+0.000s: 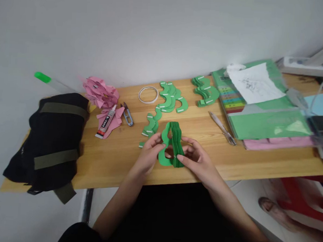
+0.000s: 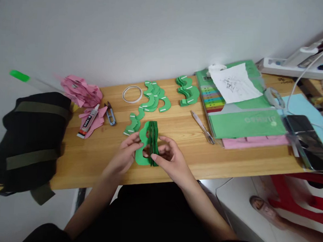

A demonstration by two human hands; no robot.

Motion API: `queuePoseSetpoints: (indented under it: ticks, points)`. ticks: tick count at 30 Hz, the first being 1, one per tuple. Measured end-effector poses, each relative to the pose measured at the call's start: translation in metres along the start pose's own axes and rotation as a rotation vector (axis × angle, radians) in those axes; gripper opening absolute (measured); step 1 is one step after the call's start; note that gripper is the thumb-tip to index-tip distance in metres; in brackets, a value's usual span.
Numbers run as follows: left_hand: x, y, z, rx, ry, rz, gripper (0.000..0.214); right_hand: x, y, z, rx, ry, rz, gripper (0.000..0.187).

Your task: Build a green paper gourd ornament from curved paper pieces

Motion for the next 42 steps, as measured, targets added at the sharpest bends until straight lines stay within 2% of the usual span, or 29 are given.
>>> queuePoseSetpoints:
  ticks: [6, 10, 13, 17, 21, 24, 27, 30, 33, 35, 38, 42]
  points:
    - [-0.001, 0.000, 0.000, -0.013, -0.031, 0.034, 0.036, 0.002, -0.004, 0.000, -0.040, -0.029, -0.023, 0.043]
    - [-0.002, 0.001, 0.001, -0.028, -0.039, 0.049, 0.042, 0.003, -0.005, 0.002, -0.083, 0.017, -0.075, 0.038]
    - [-0.001, 0.002, 0.002, -0.050, -0.032, 0.046, 0.042, 0.003, -0.004, 0.005, -0.031, 0.056, -0.100, 0.041]
    - [0.001, 0.003, 0.005, -0.113, -0.032, 0.020, 0.037, 0.003, -0.002, 0.003, 0.130, 0.002, -0.019, 0.054]
    - [-0.001, 0.001, 0.008, -0.233, -0.026, -0.040, 0.029, 0.001, 0.003, 0.004, 0.323, 0.026, 0.107, 0.045]
    - [-0.008, -0.002, 0.011, -0.370, 0.036, -0.138, 0.026, 0.001, 0.004, 0.008, 0.626, 0.083, 0.235, 0.033]
    - [-0.012, -0.002, 0.013, -0.507, 0.122, -0.258, 0.035, 0.001, 0.001, 0.011, 0.923, 0.087, 0.370, 0.025]
    - [-0.011, 0.004, 0.015, -0.898, 0.138, -0.517, 0.042, -0.002, -0.004, 0.012, 1.088, 0.086, 0.446, 0.026]
    - [-0.011, 0.010, 0.017, -1.427, -0.014, -0.867, 0.035, -0.010, -0.011, 0.016, 1.201, 0.055, 0.532, 0.027]
    - [-0.013, 0.012, 0.020, -1.592, -0.170, -0.991, 0.033, -0.019, -0.017, 0.019, 1.258, -0.035, 0.597, 0.025]
    - [-0.018, 0.013, 0.025, -1.685, -0.285, -1.057, 0.034, -0.034, -0.024, 0.025, 1.324, -0.213, 0.649, 0.024]
    - [-0.021, 0.013, 0.030, -1.680, -0.334, -1.005, 0.033, -0.050, -0.029, 0.032, 1.360, -0.387, 0.662, 0.023]
Point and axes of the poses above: each hand's wrist, its own x-axis away from the middle knuckle, its own z-axis out of the back of the hand, y = z × x, the point moved 1 cm from there along -x, towards the middle knuckle, and after that the axes turned 5 degrees about z, right-handed, at the moved point
